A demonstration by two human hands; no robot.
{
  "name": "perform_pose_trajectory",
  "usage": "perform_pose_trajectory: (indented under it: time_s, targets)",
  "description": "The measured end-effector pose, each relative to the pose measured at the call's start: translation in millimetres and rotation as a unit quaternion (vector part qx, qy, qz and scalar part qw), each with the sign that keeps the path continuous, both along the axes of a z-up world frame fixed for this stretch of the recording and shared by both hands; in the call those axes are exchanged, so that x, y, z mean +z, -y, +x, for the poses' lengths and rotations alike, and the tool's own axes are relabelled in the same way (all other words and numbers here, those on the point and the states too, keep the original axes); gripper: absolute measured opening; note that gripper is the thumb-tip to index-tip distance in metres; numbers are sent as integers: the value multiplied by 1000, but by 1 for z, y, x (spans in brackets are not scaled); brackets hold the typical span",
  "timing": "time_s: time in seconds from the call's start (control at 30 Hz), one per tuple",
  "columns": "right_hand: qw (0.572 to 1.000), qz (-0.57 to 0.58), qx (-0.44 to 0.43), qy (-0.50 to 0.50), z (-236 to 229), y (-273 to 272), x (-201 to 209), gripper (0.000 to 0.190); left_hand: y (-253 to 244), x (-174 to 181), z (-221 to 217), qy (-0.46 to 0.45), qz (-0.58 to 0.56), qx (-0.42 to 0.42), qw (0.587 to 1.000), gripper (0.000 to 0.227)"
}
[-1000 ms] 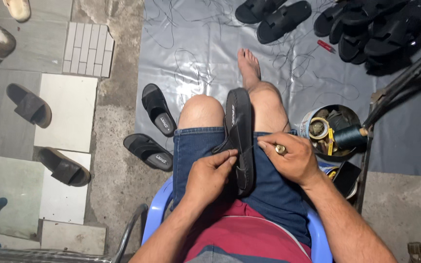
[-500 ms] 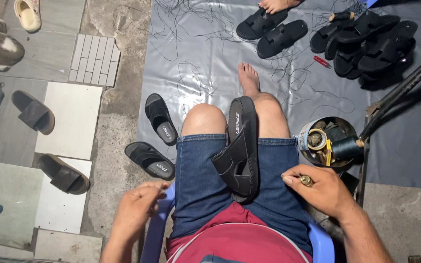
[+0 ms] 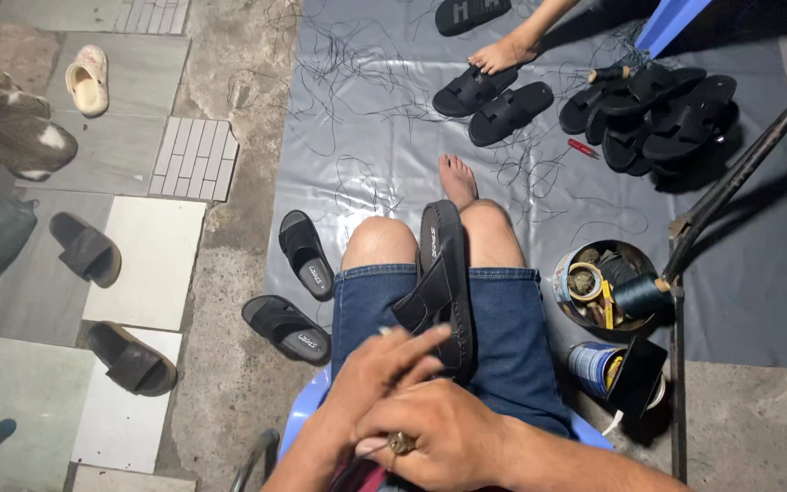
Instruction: The person sits on a blue plastic chair and sews a black slipper held on their lap using a needle and thread. They repeatedly push the needle through the slipper's strap and pull the thread to stitch it. Another person is visible in the background, also working on slippers.
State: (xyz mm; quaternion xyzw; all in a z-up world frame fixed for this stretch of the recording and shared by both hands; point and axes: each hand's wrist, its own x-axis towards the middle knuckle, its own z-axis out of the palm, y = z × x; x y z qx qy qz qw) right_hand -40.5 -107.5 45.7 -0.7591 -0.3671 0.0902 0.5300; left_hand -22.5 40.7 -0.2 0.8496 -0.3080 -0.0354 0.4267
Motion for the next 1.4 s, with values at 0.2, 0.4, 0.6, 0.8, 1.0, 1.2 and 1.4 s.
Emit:
perform_pose_trajectory:
  time_s: [0.2, 0.4, 0.6, 0.8, 1.0, 1.2, 1.4]
  targets:
    - [993, -20, -94, -64, 15, 43, -7, 26, -92, -32, -8, -372, -162, 481, 777, 32]
    - [930, -126, -317, -135, 29, 90, -22, 16, -185, -62, -41, -274, -418, 757, 420, 29]
    - [927, -146, -298, -177, 31, 86, -57, 26, -79, -6, -8, -185, 10, 658, 730, 46]
    - [917, -135, -344, -150, 26, 77, -80, 30, 0, 11, 31, -62, 186, 217, 956, 44]
    - [896, -162, -354, -213, 29, 93, -84, 34, 36, 19, 28, -95, 234, 148, 956, 56]
    - [911, -158, -337, -178, 31, 110, -87, 37, 40, -6, -6, -22, 396, 149, 906, 57]
    - [911, -176, -324, -184, 35, 112, -91, 39, 1, 4, -29, -67, 296, -59, 951, 12]
